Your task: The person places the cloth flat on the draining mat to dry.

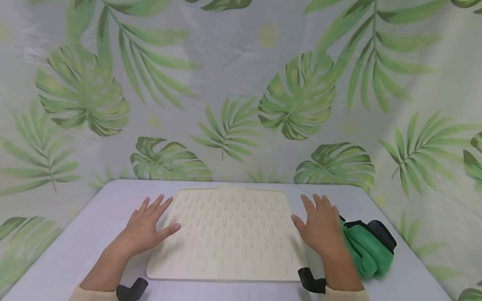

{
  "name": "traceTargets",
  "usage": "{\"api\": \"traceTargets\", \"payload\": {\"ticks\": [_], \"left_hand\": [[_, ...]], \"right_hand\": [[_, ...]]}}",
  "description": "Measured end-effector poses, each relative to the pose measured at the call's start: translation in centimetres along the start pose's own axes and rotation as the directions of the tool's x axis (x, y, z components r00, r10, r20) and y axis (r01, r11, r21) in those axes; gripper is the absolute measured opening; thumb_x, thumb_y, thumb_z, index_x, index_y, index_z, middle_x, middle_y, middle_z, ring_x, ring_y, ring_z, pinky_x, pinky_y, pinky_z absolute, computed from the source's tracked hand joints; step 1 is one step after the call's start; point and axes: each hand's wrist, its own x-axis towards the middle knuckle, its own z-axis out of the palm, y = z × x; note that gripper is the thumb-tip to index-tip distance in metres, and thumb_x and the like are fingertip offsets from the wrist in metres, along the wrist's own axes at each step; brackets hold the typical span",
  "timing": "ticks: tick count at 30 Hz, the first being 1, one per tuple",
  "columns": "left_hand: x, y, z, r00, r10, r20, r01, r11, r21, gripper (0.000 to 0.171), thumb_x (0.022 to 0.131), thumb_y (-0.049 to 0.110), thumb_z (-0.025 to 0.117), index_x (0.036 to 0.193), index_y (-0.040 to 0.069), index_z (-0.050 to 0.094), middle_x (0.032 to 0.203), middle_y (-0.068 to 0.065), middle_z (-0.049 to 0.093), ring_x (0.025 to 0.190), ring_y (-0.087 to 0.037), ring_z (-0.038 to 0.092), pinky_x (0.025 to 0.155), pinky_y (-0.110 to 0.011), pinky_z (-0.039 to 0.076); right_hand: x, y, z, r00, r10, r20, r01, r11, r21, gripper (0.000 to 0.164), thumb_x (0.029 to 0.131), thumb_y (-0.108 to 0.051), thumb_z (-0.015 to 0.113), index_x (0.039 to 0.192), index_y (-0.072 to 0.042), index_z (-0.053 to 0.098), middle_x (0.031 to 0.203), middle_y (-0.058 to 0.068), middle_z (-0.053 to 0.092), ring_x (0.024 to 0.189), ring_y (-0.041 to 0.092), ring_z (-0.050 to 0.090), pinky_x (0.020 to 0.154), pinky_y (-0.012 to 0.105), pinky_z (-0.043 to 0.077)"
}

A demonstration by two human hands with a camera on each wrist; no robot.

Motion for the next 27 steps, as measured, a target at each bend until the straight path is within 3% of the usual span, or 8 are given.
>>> {"api": "traceTargets", "payload": {"ticks": [13,21,27], "left_hand": [[0.2,-0.4,0.1,0.996,-0.041,0.085,0.043,0.999,-0.021,0.100,0.087,0.071,0.065,0.163,0.019,0.028,0.171,-0.019,0.014,0.155,-0.055,-0.002,0.116,-0.081,0.006],[0.5,-1.0,0.5,0.981,-0.078,0.177,0.075,0.997,0.020,0.119,0.069,0.071,0.081,0.163,0.019,0.028,0.171,-0.021,0.011,0.153,-0.060,0.000,0.114,-0.083,0.007],[0.9,-1.4,1.0,0.972,-0.108,0.209,0.103,0.994,0.035,0.124,0.061,0.069,0.087,0.161,0.016,0.034,0.170,-0.025,0.014,0.151,-0.063,0.003,0.114,-0.083,0.009]], "right_hand": [[0.0,3.1,-1.2,0.991,0.132,0.020,-0.133,0.990,0.042,0.077,0.096,-0.041,0.065,0.153,0.001,0.035,0.153,0.041,0.027,0.143,0.065,0.016,0.110,0.083,0.012],[-0.5,6.5,-2.8,0.958,0.255,0.130,-0.263,0.964,0.046,0.090,0.101,-0.065,0.045,0.158,0.000,0.022,0.155,0.044,0.015,0.142,0.070,0.004,0.108,0.085,0.006],[-1.6,9.3,-3.6,0.929,0.310,0.204,-0.324,0.945,0.038,0.094,0.102,-0.068,0.036,0.156,0.005,0.014,0.149,0.050,0.009,0.135,0.077,0.004,0.104,0.085,0.014]]}}
